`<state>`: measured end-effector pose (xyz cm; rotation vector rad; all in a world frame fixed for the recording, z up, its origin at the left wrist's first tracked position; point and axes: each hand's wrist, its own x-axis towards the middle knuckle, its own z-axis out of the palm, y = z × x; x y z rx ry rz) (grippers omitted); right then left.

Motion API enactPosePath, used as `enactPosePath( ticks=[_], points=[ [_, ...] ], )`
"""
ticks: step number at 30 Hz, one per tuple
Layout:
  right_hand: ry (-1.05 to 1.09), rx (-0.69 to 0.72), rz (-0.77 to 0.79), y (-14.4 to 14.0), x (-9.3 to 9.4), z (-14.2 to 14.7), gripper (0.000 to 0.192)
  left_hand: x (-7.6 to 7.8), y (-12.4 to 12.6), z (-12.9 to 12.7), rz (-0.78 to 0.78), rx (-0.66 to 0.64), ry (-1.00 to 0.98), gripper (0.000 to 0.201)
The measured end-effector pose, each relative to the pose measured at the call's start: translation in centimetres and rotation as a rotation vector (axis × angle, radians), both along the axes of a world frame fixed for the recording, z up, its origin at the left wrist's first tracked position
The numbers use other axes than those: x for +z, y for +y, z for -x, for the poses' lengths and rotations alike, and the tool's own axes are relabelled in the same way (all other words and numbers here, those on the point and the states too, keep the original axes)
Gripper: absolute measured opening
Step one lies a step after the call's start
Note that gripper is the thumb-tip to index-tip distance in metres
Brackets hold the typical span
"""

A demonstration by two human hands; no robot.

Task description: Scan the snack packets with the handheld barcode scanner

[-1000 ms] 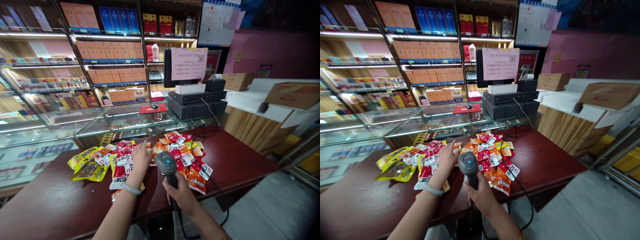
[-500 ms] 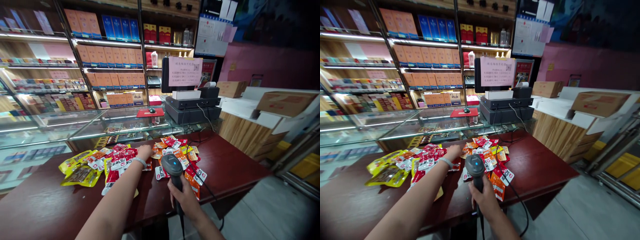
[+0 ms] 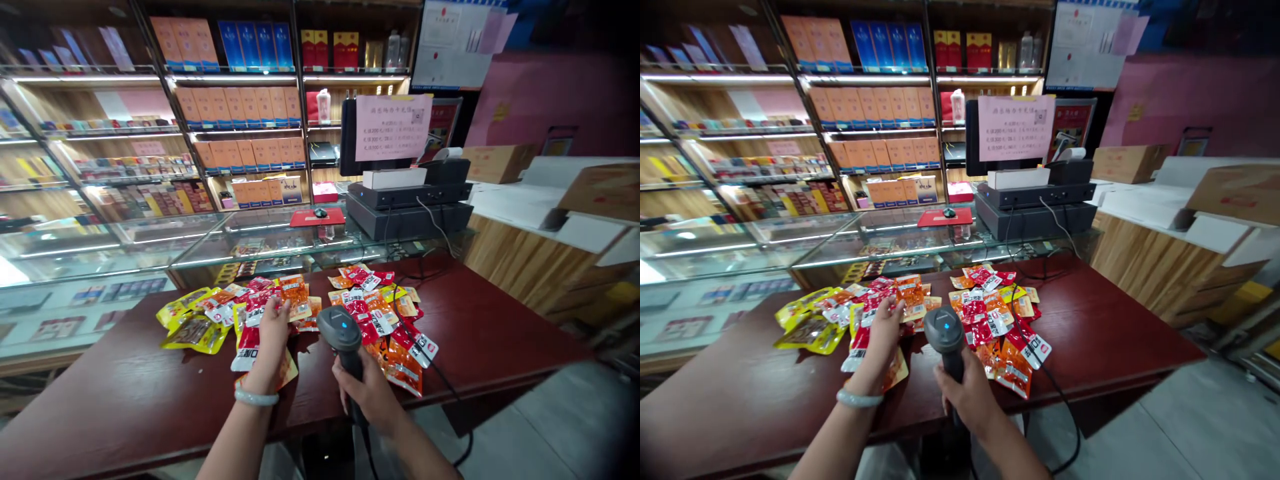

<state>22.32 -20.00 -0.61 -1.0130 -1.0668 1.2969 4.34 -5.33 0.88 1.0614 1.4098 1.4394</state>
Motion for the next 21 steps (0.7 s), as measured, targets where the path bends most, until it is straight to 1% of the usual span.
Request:
enactPosePath(
  ticks=[2, 7, 9, 14, 17, 21],
  points=[
    [0.000, 0.024, -0.010, 0.0, 0.0, 0.9, 0.055, 0.0, -0.9, 0.8, -0.032, 0.033, -0.006, 0.034],
    [0.003, 0.091, -0.035, 0.2, -0.3, 3.0, 0.055, 0.1, -2.2, 2.3, -0.147, 0.174, 0.133, 0.030],
    [0.004, 0.104, -0.047, 0.2, -0.5, 3.5, 0.055, -0.3, -2.4, 2.5, -0.185, 0.205, 0.156, 0.027],
    [0.017, 0.109, -0.022, 0.2, -0.9, 4.2, 0.054, -1.0, -2.5, 2.6, -0.216, 0.241, 0.149, 0.023],
    [0.010, 0.119, -0.032, 0.2, -1.1, 4.2, 0.054, -0.7, -2.5, 2.6, -0.220, 0.263, 0.222, 0.024],
    [-0.003, 0.156, -0.056, 0.2, -0.9, 3.8, 0.051, 0.4, -2.4, 3.1, -0.195, 0.326, 0.332, 0.022]
  ],
)
